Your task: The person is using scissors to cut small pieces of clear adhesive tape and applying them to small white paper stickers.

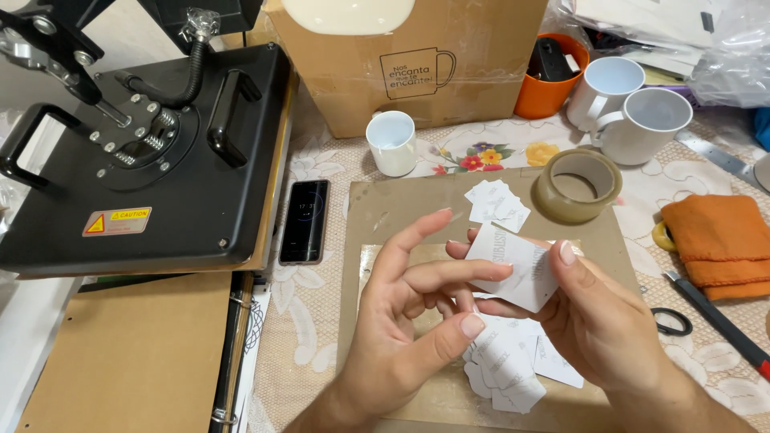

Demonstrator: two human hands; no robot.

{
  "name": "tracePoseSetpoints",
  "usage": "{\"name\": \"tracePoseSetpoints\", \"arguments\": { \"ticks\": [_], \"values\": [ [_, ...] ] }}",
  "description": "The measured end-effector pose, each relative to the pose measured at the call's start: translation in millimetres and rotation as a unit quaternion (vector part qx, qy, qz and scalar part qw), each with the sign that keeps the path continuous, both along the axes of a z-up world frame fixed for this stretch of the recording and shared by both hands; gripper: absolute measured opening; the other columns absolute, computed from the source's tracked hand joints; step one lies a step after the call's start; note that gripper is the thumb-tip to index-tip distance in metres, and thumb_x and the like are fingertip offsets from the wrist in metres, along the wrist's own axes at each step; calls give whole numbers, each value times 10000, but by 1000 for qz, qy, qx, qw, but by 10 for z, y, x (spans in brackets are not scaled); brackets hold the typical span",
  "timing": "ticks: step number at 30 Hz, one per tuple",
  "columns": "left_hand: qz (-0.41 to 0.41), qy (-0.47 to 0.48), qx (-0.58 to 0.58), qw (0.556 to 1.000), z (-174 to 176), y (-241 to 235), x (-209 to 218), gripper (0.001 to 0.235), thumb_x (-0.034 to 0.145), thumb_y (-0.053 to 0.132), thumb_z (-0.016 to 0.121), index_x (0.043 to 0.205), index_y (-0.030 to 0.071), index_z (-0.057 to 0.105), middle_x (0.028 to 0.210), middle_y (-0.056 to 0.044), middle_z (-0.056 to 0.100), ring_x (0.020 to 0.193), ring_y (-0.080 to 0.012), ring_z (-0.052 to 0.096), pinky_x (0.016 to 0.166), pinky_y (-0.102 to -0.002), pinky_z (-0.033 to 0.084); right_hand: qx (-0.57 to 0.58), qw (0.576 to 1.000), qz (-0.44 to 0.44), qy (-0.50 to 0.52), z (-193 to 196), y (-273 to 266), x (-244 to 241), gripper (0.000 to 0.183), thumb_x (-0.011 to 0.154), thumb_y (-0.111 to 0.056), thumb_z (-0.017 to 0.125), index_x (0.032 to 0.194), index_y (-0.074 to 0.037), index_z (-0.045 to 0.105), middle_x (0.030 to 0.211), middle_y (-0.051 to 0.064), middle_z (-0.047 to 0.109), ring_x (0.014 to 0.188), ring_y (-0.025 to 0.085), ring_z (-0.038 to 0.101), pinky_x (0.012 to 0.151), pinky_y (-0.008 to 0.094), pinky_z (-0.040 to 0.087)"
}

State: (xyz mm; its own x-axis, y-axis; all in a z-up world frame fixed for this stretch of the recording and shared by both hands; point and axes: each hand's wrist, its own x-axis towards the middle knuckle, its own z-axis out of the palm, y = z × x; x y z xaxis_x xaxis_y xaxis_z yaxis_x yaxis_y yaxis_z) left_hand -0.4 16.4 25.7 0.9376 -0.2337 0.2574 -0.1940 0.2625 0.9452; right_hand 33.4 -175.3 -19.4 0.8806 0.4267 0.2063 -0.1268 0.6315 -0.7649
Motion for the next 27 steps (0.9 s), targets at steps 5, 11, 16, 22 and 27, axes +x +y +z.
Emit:
{"name": "tracePoseSetpoints", "arguments": {
  "ticks": [5, 11, 16, 22, 27],
  "values": [
    [36, -24, 30, 999, -30, -41, -20, 711, 900, 164, 674, 1487, 0, 309, 1215, -148, 719, 836, -122, 634, 811, -257, 486, -51, 999, -17, 1, -5, -26, -16, 497, 1054, -309, 428, 1256, 112, 597, 1417, 365, 569, 1295, 450, 587, 910, 486, 621],
    [82, -90, 88, 989, -95, -76, -45, 693, 905, 135, 671, 1479, -6, 310, 1238, -129, 720, 866, -150, 666, 781, -263, 522, -134, 989, -45, 30, 51, 12, -46, 460, 971, -240, 504, 1251, 90, 659, 1377, 290, 674, 1254, 351, 660, 969, 480, 575],
    [180, -217, 234, 930, -197, -94, -26, 714, 908, 137, 692, 1481, -30, 300, 1234, -49, 746, 898, -136, 708, 743, -246, 554, -108, 992, -59, 30, 50, 32, -85, 434, 982, -183, 492, 1260, 120, 631, 1384, 292, 655, 1316, 351, 609, 969, 500, 597],
    [299, -255, 287, 874, -258, -53, 36, 960, 835, 266, 864, 1502, -19, 235, 1390, -180, 640, 980, -195, 687, 838, -274, 538, -230, 973, -30, -17, 257, 70, -196, 568, 971, -335, 476, 1379, 46, 584, 1358, 183, 731, 1257, 266, 697, 1013, 432, 595],
    [255, -144, 180, 939, -126, 10, 111, 872, 842, 285, 755, 1500, 1, 257, 1317, -179, 619, 1059, -213, 641, 905, -317, 557, -570, 822, 4, 17, 206, -166, -233, 535, 874, -465, 518, 1182, -274, 912, 1071, -102, 1011, 1114, 15, 827, 1010, 228, 498]
  ]
}}
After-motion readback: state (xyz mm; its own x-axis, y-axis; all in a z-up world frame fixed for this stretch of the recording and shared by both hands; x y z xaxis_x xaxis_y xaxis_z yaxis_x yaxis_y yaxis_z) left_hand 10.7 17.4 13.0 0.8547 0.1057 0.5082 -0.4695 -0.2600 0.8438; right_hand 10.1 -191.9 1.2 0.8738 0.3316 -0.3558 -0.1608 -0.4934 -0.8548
